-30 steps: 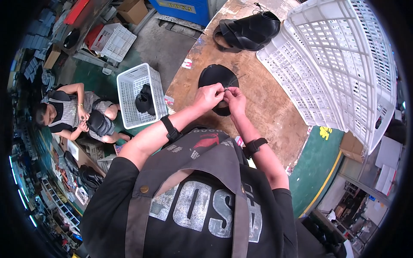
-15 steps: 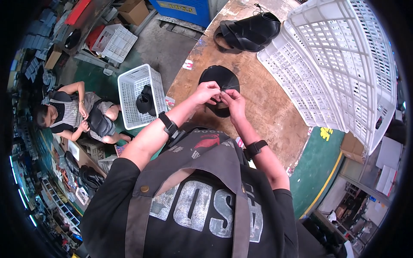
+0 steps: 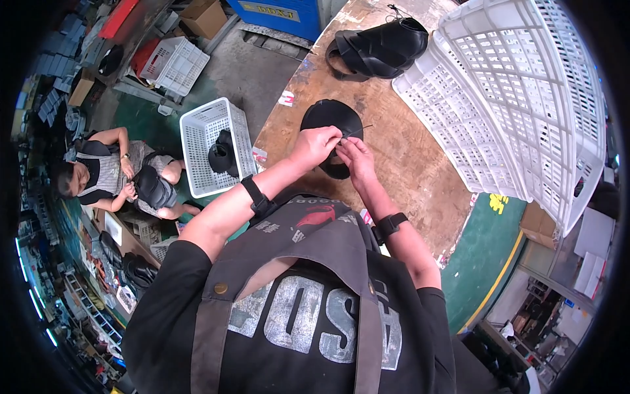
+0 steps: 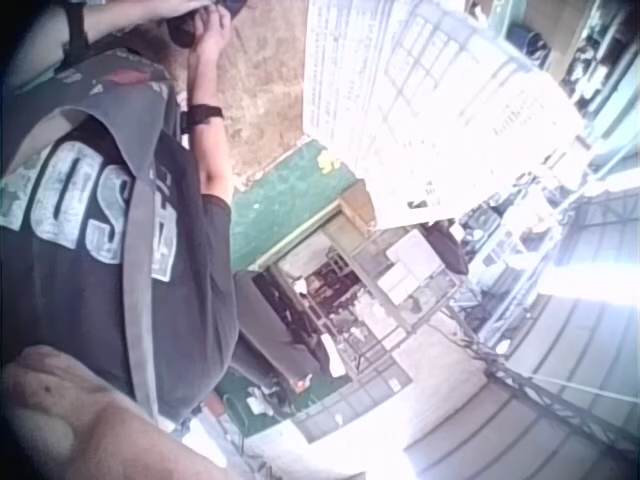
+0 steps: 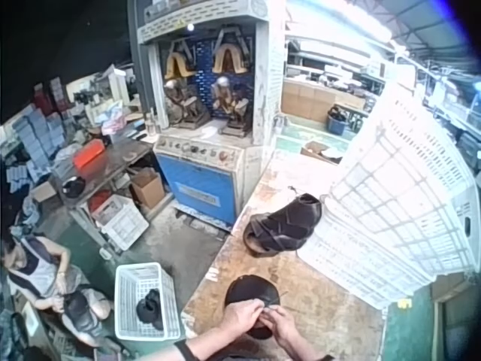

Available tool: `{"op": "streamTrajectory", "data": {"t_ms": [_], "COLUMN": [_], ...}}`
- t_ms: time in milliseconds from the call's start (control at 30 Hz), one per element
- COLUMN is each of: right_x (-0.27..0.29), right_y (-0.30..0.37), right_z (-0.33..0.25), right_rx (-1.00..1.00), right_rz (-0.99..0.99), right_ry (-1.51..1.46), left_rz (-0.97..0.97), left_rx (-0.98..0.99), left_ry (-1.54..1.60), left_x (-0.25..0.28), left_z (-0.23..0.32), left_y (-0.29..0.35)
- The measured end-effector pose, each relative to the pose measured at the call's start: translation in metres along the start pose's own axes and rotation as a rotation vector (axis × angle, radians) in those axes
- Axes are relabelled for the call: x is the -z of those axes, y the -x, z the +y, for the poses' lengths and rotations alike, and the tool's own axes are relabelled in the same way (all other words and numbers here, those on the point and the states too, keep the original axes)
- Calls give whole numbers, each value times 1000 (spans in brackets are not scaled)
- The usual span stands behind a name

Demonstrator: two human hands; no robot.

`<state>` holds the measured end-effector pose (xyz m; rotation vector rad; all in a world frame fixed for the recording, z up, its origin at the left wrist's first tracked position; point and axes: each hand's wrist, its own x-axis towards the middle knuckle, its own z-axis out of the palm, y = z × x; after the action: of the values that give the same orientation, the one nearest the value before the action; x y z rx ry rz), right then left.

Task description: Manually thread and inspect black shoe upper components at a workstation.

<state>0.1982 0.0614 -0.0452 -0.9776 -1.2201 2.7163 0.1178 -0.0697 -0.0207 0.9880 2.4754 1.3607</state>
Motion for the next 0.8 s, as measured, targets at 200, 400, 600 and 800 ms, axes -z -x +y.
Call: {"op": "streamTrajectory", "data": {"t_ms": [200, 400, 600, 800], "right_x": [2, 3, 7, 4], "right_y": [0, 2, -5, -6], "right_z": [1, 3, 3, 1], "right_rx": [7, 14, 299, 149], "right_rz": [12, 24, -17, 5], "right_ry": [-36, 106, 669, 531], "left_rz": [31, -25, -47, -11], "left_rx": [-186, -79, 83, 33], "left_ry": [-165, -256, -161, -115], "left_x": [1, 1, -1, 0], "left_z": [0, -3, 1, -1], "left_y": [3, -5, -4, -6]}}
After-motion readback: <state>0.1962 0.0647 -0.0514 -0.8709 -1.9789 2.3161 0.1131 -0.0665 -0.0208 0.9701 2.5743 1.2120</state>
